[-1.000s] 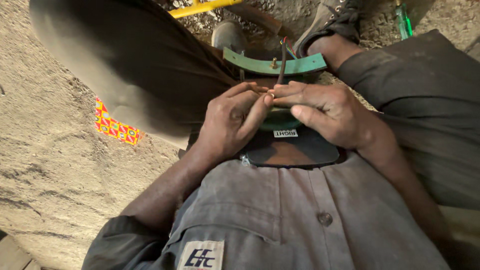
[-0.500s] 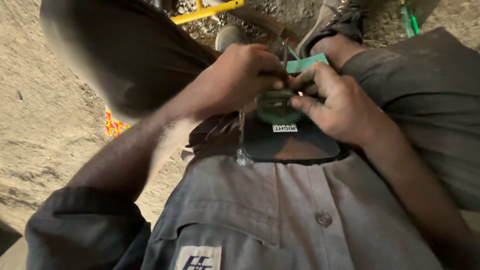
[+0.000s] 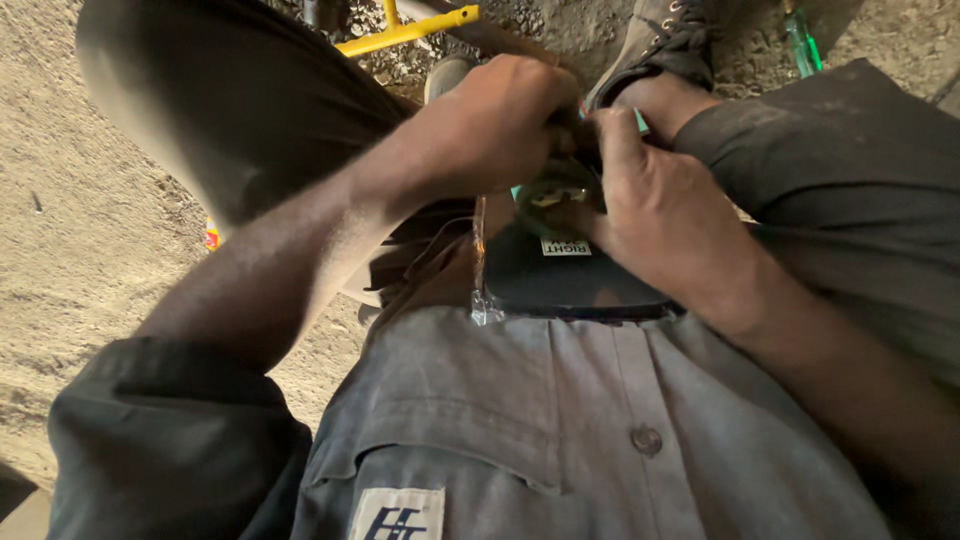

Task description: The person sits on the ground and assembles a green electrical component onto a black rectangular base, tightening screws and adjusting wires. The person then picks up a red and orange plastic object wrapped in clear plastic and uses a screwdriver to mark or puncture the plastic.

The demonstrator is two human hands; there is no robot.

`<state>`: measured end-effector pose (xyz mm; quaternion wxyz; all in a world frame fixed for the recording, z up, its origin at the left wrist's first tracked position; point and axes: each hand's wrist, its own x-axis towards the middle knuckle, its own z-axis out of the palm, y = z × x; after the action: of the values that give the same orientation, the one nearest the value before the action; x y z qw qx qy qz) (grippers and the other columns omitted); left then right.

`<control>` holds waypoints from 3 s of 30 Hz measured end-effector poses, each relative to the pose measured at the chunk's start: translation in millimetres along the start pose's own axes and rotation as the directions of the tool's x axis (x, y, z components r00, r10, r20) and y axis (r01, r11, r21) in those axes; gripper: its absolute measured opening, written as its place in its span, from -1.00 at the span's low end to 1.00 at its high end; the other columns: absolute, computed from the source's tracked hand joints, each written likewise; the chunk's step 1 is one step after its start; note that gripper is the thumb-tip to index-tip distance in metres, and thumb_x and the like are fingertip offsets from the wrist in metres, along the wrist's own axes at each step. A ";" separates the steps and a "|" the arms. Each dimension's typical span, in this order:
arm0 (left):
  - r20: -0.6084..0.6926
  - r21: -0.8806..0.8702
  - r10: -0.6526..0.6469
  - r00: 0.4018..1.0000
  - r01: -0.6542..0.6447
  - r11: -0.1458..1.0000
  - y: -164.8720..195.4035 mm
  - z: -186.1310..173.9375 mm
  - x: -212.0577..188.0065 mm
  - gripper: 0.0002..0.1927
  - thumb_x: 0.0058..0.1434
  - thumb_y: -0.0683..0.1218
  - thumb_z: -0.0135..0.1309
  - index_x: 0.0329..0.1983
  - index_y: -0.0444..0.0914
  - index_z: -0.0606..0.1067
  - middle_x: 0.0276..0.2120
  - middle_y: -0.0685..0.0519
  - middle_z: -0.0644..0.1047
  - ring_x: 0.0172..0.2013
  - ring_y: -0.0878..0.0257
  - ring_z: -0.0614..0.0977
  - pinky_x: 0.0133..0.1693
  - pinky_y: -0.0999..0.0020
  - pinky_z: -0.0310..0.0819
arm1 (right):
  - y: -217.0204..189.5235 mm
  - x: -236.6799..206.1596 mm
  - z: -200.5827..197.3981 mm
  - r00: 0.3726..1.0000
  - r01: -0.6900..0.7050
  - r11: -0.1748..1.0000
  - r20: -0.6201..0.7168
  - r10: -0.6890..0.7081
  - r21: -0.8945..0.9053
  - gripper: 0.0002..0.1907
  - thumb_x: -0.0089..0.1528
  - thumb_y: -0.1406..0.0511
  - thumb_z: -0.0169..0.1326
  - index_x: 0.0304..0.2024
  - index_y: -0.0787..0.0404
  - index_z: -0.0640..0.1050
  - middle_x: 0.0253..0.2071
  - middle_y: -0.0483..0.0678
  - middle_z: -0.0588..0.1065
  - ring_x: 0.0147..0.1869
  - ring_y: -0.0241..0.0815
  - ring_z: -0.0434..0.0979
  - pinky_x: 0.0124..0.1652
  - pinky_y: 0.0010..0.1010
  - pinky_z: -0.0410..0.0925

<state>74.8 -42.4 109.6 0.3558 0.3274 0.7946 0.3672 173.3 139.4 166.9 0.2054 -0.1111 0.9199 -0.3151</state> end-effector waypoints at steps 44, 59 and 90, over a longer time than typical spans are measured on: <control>-0.172 -0.111 0.175 0.969 -0.196 0.974 1.8 20.4 -74.4 -0.36 0.08 -0.05 0.42 0.18 -0.33 0.44 0.08 -0.15 0.51 0.10 -0.10 0.57 0.07 0.13 0.53 | 15.6 6.0 15.3 0.960 0.252 0.967 -0.132 -0.246 0.028 -0.32 0.16 0.19 0.40 0.09 0.36 0.30 -0.23 0.14 0.54 -0.20 0.10 0.64 -0.28 -0.18 0.46; -0.057 -0.182 0.181 0.982 -0.188 0.965 -1.2 21.1 -67.9 -0.18 0.14 -0.06 0.40 0.39 -0.28 0.26 0.25 -0.18 0.38 0.25 -0.12 0.48 0.22 0.14 0.46 | 19.6 8.7 15.0 0.980 0.196 0.963 0.009 -0.198 -0.186 -0.52 0.18 0.06 0.36 -0.29 0.38 0.55 -0.36 0.14 0.54 -0.29 0.14 0.60 -0.27 -0.11 0.45; -0.243 -0.149 0.175 0.954 -0.215 0.965 2.5 38.2 -67.2 -0.32 0.07 -0.04 0.45 0.17 -0.35 0.40 -0.02 -0.17 0.56 -0.01 -0.13 0.63 -0.02 0.11 0.56 | 37.1 10.1 18.0 0.946 0.322 0.907 0.120 -0.300 -0.273 -0.64 0.13 0.22 0.24 -0.15 0.34 0.53 -0.25 0.08 0.54 -0.20 0.03 0.61 -0.21 -0.20 0.46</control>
<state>142.0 -80.2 115.2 0.2515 0.3278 0.7588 0.5035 169.6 155.2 127.7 0.1688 -0.2969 0.9180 -0.2016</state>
